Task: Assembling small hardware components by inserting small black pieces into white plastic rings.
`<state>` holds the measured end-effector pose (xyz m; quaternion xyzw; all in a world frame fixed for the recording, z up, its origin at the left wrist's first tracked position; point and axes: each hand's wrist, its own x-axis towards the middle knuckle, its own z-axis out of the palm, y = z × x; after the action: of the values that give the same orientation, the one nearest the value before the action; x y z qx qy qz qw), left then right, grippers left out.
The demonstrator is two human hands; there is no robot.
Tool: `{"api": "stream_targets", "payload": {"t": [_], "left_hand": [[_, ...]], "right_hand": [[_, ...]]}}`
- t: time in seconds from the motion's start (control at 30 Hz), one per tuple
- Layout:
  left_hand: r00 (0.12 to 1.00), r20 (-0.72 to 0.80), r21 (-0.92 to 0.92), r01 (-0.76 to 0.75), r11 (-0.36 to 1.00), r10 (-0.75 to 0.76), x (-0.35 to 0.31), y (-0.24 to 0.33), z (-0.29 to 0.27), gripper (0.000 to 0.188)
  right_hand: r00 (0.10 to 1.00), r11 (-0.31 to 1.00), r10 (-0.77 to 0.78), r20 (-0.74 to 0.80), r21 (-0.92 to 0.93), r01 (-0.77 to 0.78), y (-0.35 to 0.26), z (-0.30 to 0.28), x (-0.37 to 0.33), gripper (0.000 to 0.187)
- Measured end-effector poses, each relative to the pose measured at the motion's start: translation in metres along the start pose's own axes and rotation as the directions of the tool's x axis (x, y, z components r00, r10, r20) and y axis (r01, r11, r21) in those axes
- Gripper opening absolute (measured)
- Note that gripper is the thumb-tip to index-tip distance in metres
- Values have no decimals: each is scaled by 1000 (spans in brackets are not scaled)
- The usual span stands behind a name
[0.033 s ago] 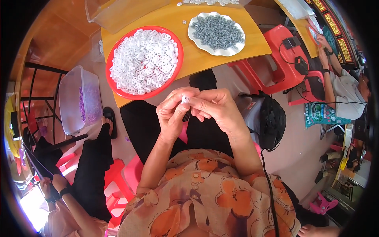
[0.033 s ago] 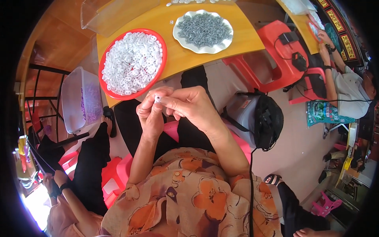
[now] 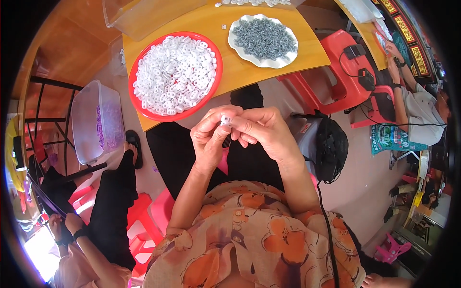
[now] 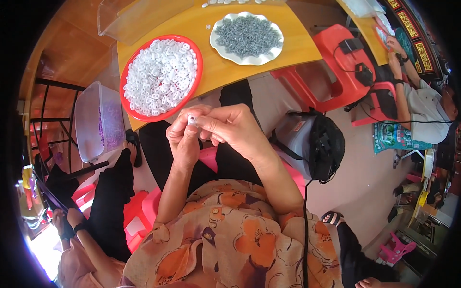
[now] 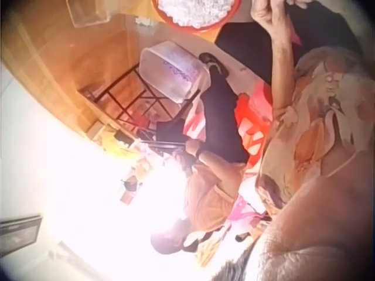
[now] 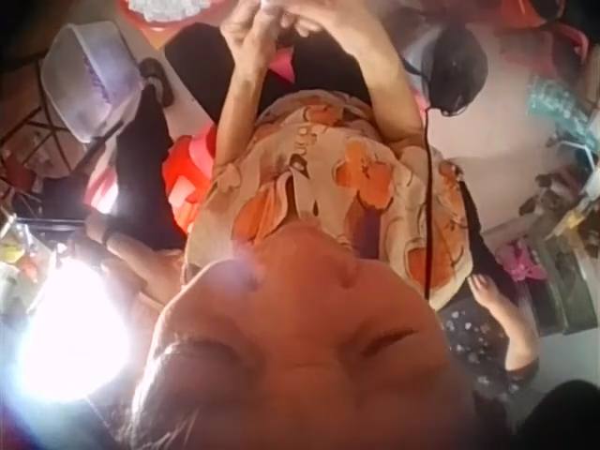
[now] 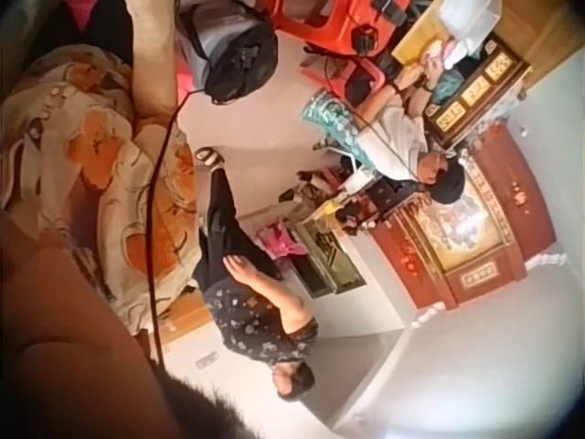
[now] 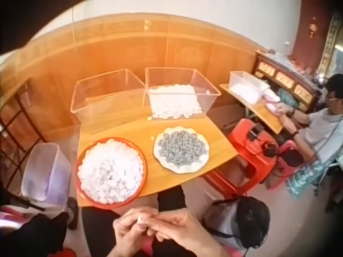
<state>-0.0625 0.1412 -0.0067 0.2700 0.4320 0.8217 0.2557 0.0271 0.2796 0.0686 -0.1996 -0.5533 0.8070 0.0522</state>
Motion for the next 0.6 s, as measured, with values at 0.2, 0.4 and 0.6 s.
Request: {"api": "stream_targets", "payload": {"t": [0.2, 0.4, 0.6], "left_hand": [[998, -59, -68, 22, 997, -26, 5, -10, 4, 25], [998, -55, -35, 41, 999, -43, 10, -10, 7, 32], [983, -145, -158, 92, 983, -115, 8, -11, 11, 32]], "right_hand": [[996, 967, 85, 35, 237, -91, -14, -9, 11, 24], [999, 999, 35, -8, 19, -34, -3, -17, 19, 23], [996, 988, 63, -62, 144, -54, 3, -17, 20, 21]]}}
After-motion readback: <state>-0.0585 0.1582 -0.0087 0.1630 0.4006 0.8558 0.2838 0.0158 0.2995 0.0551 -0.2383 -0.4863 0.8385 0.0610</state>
